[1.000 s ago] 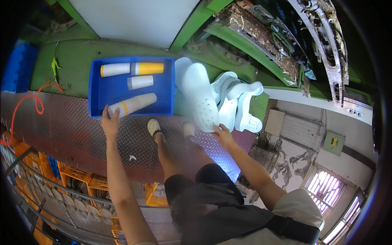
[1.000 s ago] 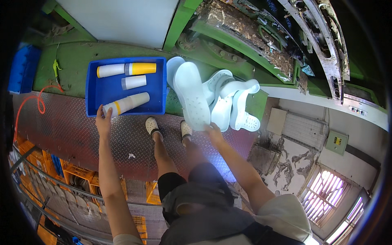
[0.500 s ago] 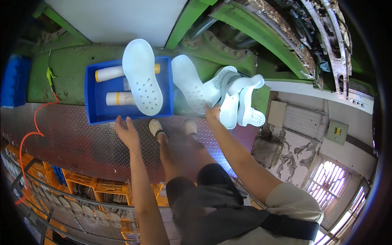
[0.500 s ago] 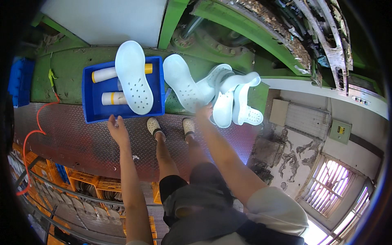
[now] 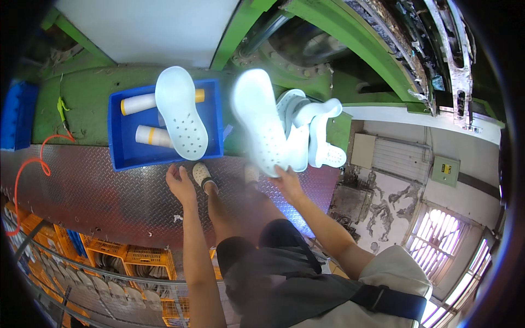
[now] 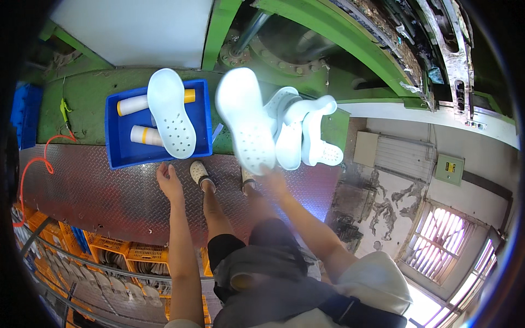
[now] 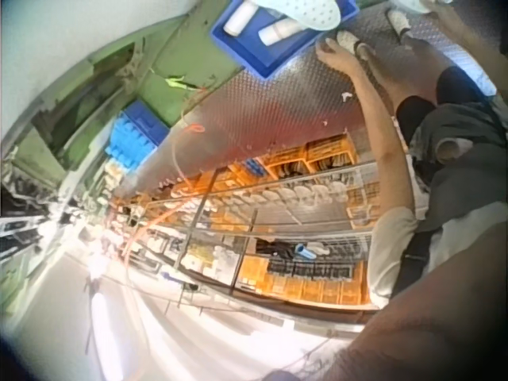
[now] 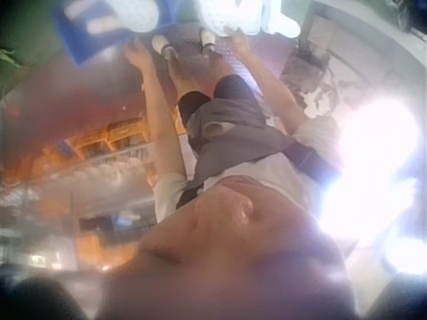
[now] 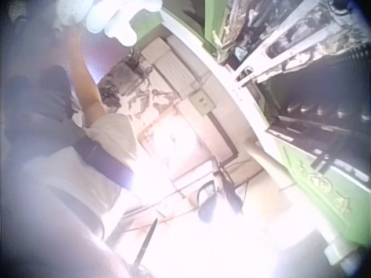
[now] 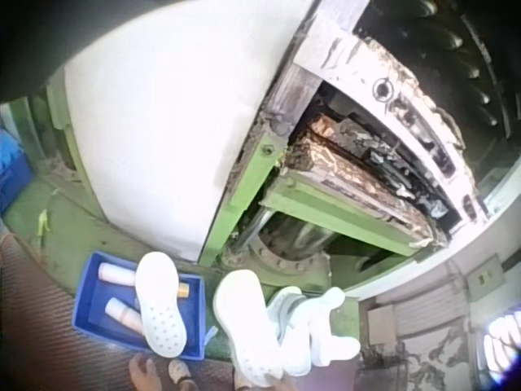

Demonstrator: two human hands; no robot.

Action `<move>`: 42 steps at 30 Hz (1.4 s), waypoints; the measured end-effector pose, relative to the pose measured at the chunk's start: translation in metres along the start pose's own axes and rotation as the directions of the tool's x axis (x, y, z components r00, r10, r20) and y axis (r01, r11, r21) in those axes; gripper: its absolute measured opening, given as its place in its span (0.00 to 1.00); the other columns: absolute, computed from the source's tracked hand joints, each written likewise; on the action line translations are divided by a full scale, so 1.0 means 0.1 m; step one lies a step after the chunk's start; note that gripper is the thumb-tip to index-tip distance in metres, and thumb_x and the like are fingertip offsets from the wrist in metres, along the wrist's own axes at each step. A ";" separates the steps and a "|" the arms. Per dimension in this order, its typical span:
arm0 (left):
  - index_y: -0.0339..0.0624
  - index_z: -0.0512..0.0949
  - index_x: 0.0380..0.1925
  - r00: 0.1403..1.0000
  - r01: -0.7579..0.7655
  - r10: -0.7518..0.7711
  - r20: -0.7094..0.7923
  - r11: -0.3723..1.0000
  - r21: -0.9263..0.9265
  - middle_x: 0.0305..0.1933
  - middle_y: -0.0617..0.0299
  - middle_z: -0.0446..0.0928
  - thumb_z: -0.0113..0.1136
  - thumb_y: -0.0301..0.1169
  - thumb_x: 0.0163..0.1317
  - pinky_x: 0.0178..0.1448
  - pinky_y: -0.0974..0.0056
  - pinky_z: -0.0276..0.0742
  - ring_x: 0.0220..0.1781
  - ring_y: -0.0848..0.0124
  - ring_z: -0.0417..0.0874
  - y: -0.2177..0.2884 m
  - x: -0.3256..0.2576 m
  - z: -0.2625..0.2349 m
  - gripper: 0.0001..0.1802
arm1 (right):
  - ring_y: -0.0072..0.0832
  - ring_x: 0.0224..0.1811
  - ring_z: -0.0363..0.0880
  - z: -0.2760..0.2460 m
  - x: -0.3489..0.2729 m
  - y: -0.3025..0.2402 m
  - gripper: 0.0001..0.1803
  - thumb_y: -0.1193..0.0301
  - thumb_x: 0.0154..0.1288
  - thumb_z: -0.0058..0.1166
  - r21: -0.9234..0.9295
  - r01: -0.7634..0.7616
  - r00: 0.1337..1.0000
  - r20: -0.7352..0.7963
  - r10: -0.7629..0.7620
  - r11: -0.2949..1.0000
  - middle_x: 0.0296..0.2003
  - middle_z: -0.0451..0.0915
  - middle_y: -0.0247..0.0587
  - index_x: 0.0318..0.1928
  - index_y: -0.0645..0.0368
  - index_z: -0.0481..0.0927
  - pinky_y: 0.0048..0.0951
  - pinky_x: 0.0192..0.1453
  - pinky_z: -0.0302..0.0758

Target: The person places small cylindrical inserts into the slots of a green machine, then uses a green air gun to blow into the machine. They remove light-blue slipper soles from the machine and stack them on a blue tray.

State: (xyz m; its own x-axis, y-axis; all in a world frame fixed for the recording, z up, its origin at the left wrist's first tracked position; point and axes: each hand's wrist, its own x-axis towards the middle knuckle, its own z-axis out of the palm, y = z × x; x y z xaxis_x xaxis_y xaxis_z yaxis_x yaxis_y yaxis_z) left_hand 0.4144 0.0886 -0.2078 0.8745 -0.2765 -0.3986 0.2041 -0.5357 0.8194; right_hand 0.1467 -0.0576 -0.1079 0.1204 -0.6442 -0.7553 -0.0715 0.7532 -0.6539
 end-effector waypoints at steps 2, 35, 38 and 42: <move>0.31 0.74 0.56 0.998 -0.015 0.013 -0.061 0.999 -0.037 0.55 0.48 0.76 0.60 0.33 0.69 0.59 0.57 0.74 0.55 0.60 0.78 -0.12 -0.13 0.14 0.21 | 0.40 0.59 0.78 0.23 -0.09 -0.06 0.30 0.64 0.73 0.55 0.025 -0.024 0.990 0.136 0.020 0.999 0.59 0.76 0.46 0.70 0.62 0.63 0.42 0.58 0.79; 0.25 0.65 0.65 0.820 0.431 -0.316 0.477 0.890 -0.152 0.57 0.41 0.77 0.70 0.44 0.60 0.57 0.57 0.77 0.54 0.58 0.81 -0.78 -2.37 3.67 0.42 | 0.42 0.44 0.86 -2.52 1.45 -1.74 0.30 0.56 0.67 0.63 -0.859 0.335 0.880 0.138 -0.455 0.387 0.45 0.86 0.53 0.60 0.65 0.75 0.41 0.50 0.81; 0.25 0.68 0.63 0.835 0.477 -0.338 0.434 0.837 -0.266 0.56 0.42 0.77 0.64 0.45 0.65 0.57 0.58 0.76 0.54 0.59 0.80 -0.86 -2.33 3.66 0.37 | 0.38 0.54 0.83 -2.73 1.75 -1.15 0.30 0.55 0.70 0.60 -0.773 0.480 0.872 0.368 -0.322 0.415 0.53 0.82 0.53 0.64 0.61 0.75 0.36 0.58 0.78; 0.21 0.68 0.62 0.926 0.355 -0.304 0.224 0.904 -0.239 0.55 0.38 0.77 0.61 0.43 0.68 0.63 0.55 0.72 0.58 0.51 0.78 -0.86 -2.22 3.46 0.35 | 0.41 0.60 0.79 -3.36 2.18 -0.85 0.26 0.62 0.71 0.58 -0.747 0.433 0.850 0.154 -0.503 0.504 0.57 0.79 0.54 0.65 0.60 0.74 0.38 0.64 0.74</move>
State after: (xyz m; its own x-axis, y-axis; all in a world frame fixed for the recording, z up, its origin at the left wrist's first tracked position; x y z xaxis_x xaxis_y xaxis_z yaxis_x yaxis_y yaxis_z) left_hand 0.0502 -0.0800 -0.3327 0.6489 -0.2715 -0.7107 0.5999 -0.3920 0.6975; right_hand -0.1538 -0.3066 -0.2321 0.2906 -0.9065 -0.3062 -0.7235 0.0012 -0.6903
